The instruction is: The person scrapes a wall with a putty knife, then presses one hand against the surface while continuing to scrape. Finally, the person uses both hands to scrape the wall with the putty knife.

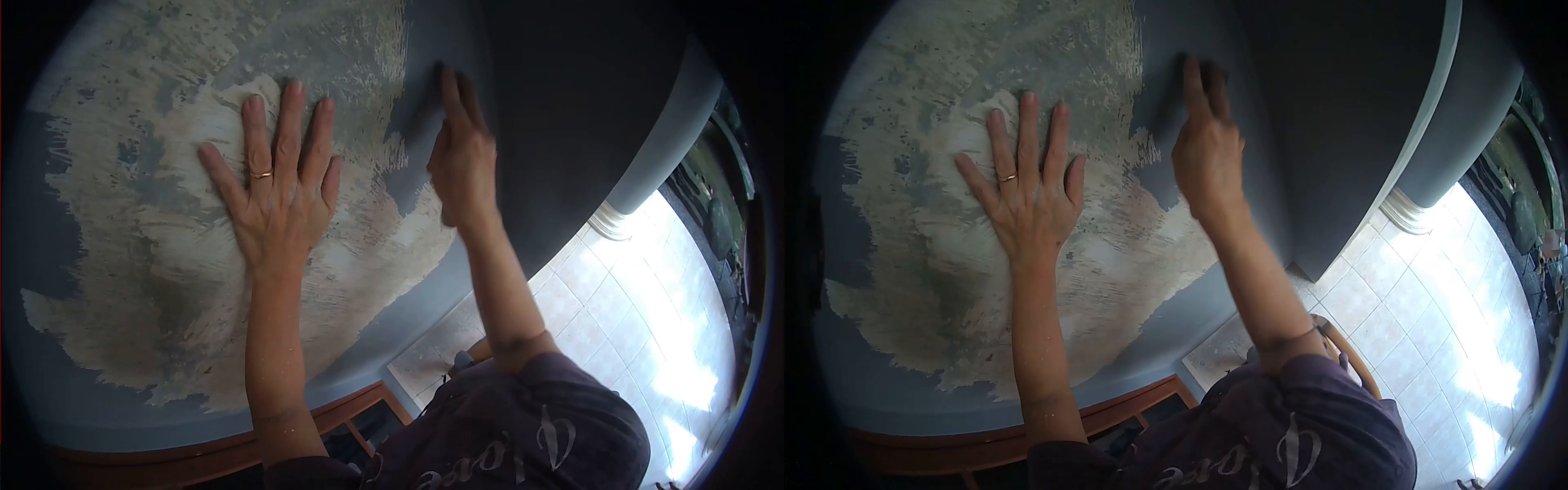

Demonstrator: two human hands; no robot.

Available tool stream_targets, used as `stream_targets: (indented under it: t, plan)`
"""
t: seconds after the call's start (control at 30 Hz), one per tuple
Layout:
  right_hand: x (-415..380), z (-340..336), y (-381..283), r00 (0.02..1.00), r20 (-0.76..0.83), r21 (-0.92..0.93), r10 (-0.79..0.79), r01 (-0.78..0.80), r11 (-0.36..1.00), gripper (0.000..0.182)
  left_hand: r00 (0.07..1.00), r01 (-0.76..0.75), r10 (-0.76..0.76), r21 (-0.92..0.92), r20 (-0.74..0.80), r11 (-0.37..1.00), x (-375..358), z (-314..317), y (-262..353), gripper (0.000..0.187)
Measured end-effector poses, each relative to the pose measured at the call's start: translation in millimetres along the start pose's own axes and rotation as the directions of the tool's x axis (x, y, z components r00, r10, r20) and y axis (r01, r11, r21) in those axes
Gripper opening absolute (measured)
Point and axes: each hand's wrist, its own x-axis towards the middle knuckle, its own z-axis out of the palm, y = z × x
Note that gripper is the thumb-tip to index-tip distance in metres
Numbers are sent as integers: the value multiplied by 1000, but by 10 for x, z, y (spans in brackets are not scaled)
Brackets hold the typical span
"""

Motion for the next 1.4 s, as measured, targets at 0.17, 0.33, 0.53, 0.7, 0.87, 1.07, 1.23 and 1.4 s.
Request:
stream_targets:
  t: [0.17,0.33,0.53,0.7,0.87,1.07,1.23,1.4]
  plan:
    - [-383,-189,-89,979,138,140,-150,130,982,66,999,1,-1,3,-52,1000,42,-15,19,56]
    - [-894,-187,-144,946,298,292,-126,35,956,61,958,-82,-10,-308,-287,948,-110,47,46,41]
    - [-896,-237,-164,926,344,368,-155,19,930,53,815,471,-478,-855,326,219,-773,-205,865,25]
    - [-1017,-218,-106,894,394,389,-215,50,920,56,517,534,-213,-507,829,-677,-820,-112,1208,50]
    - [-1110,-362,13,891,442,512,-105,-154,845,71,564,541,-189,-532,804,-651,-583,-239,1146,54]
    - [-1191,-542,48,737,662,433,137,-525,733,67,548,529,-268,-577,792,-622,-344,-213,1158,50]
    - [-1127,-482,37,820,549,518,161,-485,704,55,567,493,-324,-627,758,-603,-238,-256,1187,41]
    - [-1024,-445,57,861,488,551,146,-434,713,45,632,438,-370,-708,681,-554,-159,-213,1177,30]
